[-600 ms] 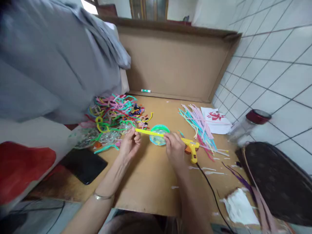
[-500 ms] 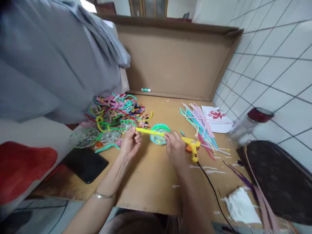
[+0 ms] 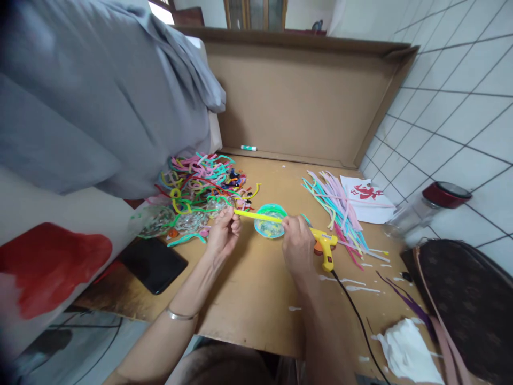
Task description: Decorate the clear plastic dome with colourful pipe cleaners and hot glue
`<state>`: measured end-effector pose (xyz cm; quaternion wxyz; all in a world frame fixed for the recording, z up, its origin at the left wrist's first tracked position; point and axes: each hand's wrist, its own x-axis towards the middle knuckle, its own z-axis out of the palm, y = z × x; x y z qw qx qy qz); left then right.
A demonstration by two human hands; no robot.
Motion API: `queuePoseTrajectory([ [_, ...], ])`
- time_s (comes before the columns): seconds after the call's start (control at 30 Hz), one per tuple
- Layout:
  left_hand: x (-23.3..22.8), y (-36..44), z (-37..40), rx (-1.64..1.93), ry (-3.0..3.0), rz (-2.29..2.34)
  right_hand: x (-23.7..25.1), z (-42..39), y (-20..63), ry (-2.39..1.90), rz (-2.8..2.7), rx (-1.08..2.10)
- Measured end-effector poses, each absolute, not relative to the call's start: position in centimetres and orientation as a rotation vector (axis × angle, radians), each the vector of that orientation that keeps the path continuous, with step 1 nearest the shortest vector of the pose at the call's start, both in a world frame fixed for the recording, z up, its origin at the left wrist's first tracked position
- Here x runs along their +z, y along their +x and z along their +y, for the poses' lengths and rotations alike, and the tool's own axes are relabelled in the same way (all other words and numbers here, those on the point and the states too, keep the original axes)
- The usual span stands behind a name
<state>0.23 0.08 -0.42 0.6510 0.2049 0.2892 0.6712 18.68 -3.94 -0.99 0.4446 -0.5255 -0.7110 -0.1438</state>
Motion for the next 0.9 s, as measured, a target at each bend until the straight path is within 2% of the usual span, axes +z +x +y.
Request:
queuePoseTrajectory([
  [0.5, -0.9, -0.2, 0.6, 1.628, 0.771, 0.819, -0.8, -3.9, 19.1, -1.271, -1.738, -0.447],
  [0.73, -0.5, -0.3, 0.5, 1.749, 0.867, 0.951, -0.9, -4.0, 18.4, -1.224, -1.703, -0.597],
  [0.9, -0.2, -0.3, 0.4, 1.684, 0.767, 0.865, -1.0, -4.2, 18.3, -1.177, -1.693, -0.681],
])
